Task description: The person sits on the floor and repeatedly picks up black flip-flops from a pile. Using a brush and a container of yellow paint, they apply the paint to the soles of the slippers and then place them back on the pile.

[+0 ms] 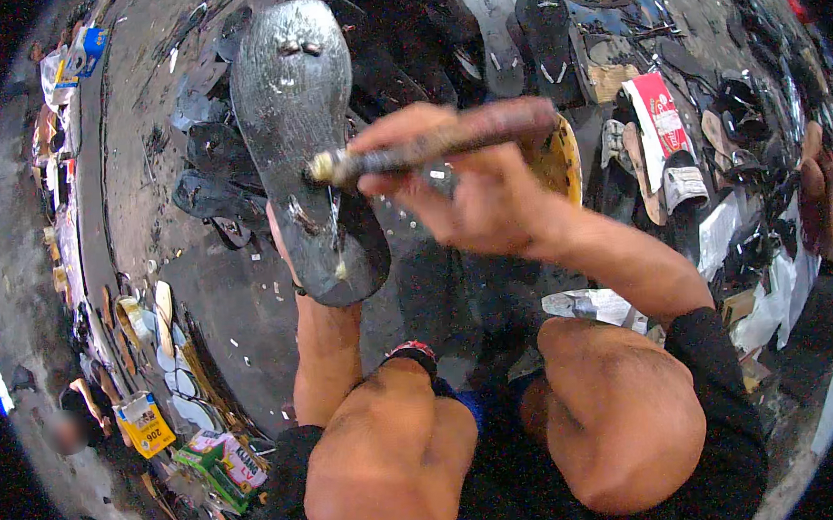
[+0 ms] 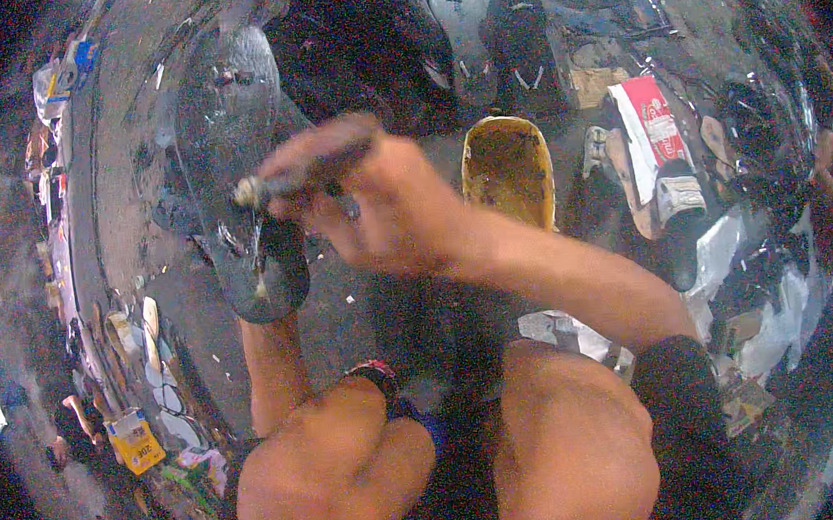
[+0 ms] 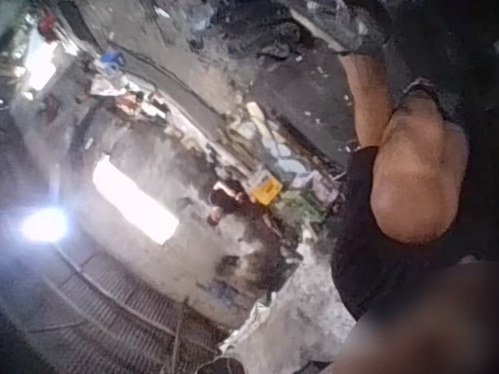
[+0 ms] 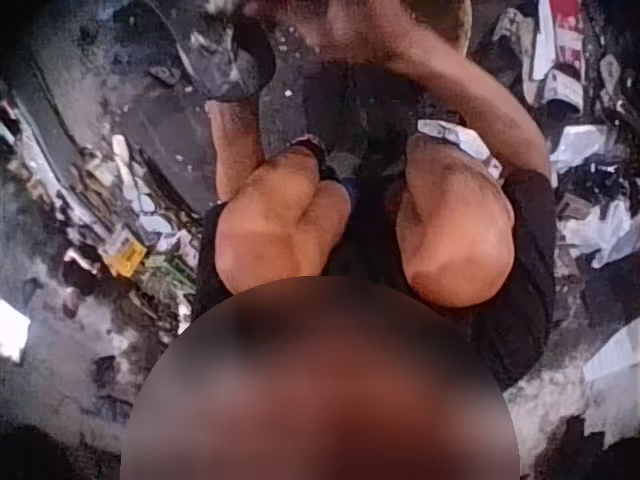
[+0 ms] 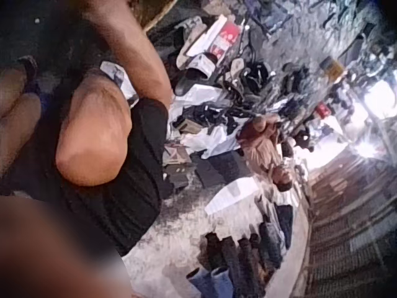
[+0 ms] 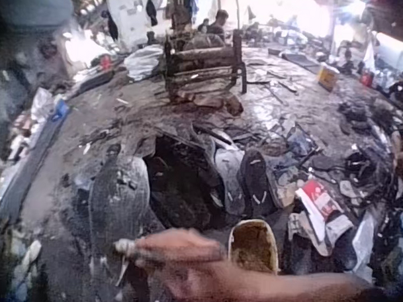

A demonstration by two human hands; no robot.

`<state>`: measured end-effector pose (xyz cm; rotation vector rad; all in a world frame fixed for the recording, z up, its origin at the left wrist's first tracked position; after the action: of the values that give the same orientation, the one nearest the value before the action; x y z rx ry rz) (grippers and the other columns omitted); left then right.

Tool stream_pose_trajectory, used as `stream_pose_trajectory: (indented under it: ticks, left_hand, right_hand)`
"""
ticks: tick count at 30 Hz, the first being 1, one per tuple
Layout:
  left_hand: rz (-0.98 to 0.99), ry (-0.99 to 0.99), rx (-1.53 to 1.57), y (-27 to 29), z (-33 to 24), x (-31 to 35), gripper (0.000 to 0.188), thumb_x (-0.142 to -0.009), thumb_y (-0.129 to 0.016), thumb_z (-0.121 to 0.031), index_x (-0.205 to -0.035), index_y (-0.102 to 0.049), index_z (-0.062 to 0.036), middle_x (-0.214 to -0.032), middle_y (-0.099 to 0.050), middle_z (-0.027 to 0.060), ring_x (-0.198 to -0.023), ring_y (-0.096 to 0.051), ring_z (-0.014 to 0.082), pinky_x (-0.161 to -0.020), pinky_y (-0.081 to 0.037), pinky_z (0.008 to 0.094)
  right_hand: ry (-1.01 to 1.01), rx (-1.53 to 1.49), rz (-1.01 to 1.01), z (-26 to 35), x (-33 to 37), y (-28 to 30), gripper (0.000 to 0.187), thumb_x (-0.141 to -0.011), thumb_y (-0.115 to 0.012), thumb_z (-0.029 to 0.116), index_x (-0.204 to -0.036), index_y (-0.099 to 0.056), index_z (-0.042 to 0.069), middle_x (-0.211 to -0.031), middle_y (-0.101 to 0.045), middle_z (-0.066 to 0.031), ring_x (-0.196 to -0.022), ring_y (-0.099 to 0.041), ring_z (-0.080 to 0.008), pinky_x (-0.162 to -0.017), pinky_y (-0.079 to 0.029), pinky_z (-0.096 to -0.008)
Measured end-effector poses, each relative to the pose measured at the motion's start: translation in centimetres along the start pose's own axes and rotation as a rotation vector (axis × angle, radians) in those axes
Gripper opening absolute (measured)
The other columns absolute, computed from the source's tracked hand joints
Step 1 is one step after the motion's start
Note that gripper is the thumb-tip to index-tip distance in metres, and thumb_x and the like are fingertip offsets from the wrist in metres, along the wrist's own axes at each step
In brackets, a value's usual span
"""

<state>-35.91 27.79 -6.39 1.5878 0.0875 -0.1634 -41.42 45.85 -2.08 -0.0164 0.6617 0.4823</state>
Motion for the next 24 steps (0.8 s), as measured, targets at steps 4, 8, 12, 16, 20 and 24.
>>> stream_pose_trajectory:
  ticks: [4, 8, 12, 16, 20, 24]
  left_hand:
    - [0.19, -0.173, -1.521, -3.9, 1.8, 1.5, 0.028, -0.101, -0.05, -0.031, -0.121, -0.055, -0.0118, -0.109, -0.062, 0.0041, -0.094, -0.061, 0.0198, -0.079, -0.052, 0.0362]
    - [-0.049, -1.125, -3.355, -6.5, -1.7, 3.0, 0.034, -0.105, -0.043, -0.037, -0.125, -0.055, -0.0122, -0.113, -0.063, 0.0035, -0.099, -0.061, 0.0193, -0.084, -0.052, 0.0357]
    - [0.065, -0.912, -3.499, -3.2, -1.6, 2.2, 0.037, -0.105, -0.042, -0.038, -0.124, -0.057, -0.01, -0.113, -0.065, 0.0062, -0.099, -0.063, 0.0211, -0.086, -0.054, 0.0371]
    - [0.075, -0.996, -3.515, -3.9, 0.0, 2.1, 0.041, -0.104, -0.041, -0.04, -0.123, -0.059, -0.0077, -0.113, -0.066, 0.0088, -0.1, -0.065, 0.0229, -0.087, -0.055, 0.0385]
    - [0.142, -0.766, -3.601, -1.9, -3.2, 1.6, 0.045, -0.104, -0.039, -0.041, -0.121, -0.061, -0.0055, -0.113, -0.068, 0.0115, -0.1, -0.067, 0.0246, -0.088, -0.057, 0.04]
    - [0.084, -0.996, -3.579, -3.2, 0.8, 2.2, 0.049, -0.104, -0.037, -0.043, -0.121, -0.062, -0.0053, -0.11, -0.07, 0.011, -0.095, -0.069, 0.0249, -0.084, -0.058, 0.0404]
  right_hand:
    - [0.141, -0.089, 0.441, 7.0, 3.8, -3.4, 0.025, -0.081, -0.065, 0.015, -0.105, -0.07, 0.018, -0.086, -0.067, -0.004, -0.084, -0.065, -0.0259, -0.076, -0.049, -0.0409]
    - [0.336, 0.274, 0.175, 1.7, -4.9, -0.5, 0.023, -0.082, -0.066, 0.017, -0.105, -0.068, 0.022, -0.087, -0.065, -0.0002, -0.083, -0.063, -0.0262, -0.072, -0.045, -0.0432]
    - [0.385, 0.175, 0.295, 5.7, 0.5, -3.2, 0.026, -0.081, -0.064, 0.02, -0.106, -0.068, 0.016, -0.097, -0.065, -0.003, -0.088, -0.064, -0.0226, -0.076, -0.053, -0.0384]
    - [0.382, 0.043, 0.294, 7.4, 0.6, -2.2, 0.029, -0.08, -0.063, 0.02, -0.108, -0.066, 0.014, -0.1, -0.065, -0.0026, -0.09, -0.064, -0.0219, -0.077, -0.051, -0.0384]
    - [0.323, 0.246, 0.244, 3.1, -3.7, -1.1, 0.036, -0.075, -0.07, 0.015, -0.111, -0.067, 0.017, -0.095, -0.066, -0.0045, -0.091, -0.063, -0.0272, -0.078, -0.049, -0.0423]
    - [0.392, 0.098, 0.409, 7.3, 1.8, -3.2, 0.031, -0.079, -0.069, 0.02, -0.11, -0.069, 0.014, -0.096, -0.068, -0.0019, -0.084, -0.065, -0.0224, -0.076, -0.052, -0.034]
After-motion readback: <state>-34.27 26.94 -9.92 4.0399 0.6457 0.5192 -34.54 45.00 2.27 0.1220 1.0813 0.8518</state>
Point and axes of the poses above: each hand's wrist, its own x-axis away from the middle knuckle, its own y-axis out of the back of the hand, z = x × y, the point moved 5 cm from there along -x, towards the middle knuckle
